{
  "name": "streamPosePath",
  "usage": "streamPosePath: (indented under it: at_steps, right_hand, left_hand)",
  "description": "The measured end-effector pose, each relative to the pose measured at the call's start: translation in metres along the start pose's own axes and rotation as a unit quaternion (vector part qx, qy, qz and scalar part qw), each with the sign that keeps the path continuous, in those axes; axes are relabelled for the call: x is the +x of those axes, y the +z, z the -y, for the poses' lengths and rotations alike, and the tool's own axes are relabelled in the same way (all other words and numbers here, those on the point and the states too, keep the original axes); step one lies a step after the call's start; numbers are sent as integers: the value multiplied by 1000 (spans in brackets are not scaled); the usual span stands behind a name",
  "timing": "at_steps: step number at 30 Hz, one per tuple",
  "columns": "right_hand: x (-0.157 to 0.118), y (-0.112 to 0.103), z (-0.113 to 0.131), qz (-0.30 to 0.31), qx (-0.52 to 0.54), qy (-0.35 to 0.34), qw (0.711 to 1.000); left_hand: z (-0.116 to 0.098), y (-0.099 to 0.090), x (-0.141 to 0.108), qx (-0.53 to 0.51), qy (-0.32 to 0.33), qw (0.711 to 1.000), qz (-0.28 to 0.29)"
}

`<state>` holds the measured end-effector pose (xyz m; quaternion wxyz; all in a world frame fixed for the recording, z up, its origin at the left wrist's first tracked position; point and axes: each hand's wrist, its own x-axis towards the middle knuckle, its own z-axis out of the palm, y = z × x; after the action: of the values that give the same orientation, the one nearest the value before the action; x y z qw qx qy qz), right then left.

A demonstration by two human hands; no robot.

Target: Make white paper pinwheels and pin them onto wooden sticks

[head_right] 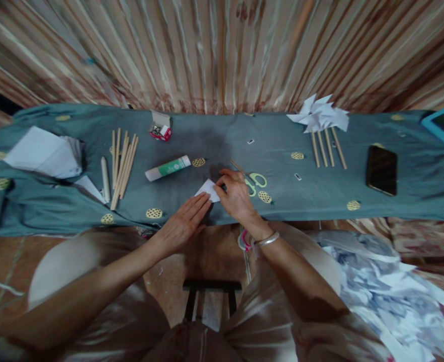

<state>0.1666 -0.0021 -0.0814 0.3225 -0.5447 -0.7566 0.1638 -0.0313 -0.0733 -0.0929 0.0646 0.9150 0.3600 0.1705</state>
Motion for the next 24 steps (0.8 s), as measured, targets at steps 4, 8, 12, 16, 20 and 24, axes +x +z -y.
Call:
streamPosePath:
  at_steps: [4,8,12,16,20,24]
  right_hand:
    - [1,1,1,5,-4,6,1000]
    - [1,2,1,1,-11,4,1000]
    - [-1,4,1,-9,-32,-6,999]
    - [-8,7,2,-6,-63,-36,997]
    - [-18,9,3,2,-111,-60,992]
    - [-28,5,0,14,-140,-56,988]
  left_hand:
    - [0,-1,1,-9,-2,1000,2]
    - [1,1,1,-8,-6,1000,-3]
    - [1,4,1,-3,-4,1000,-7]
    - [-1,3,1,14,0,1000,-3]
    - [-3,3,2,28,-7,1000,0]
    - [0,0,0,45,8,999,5]
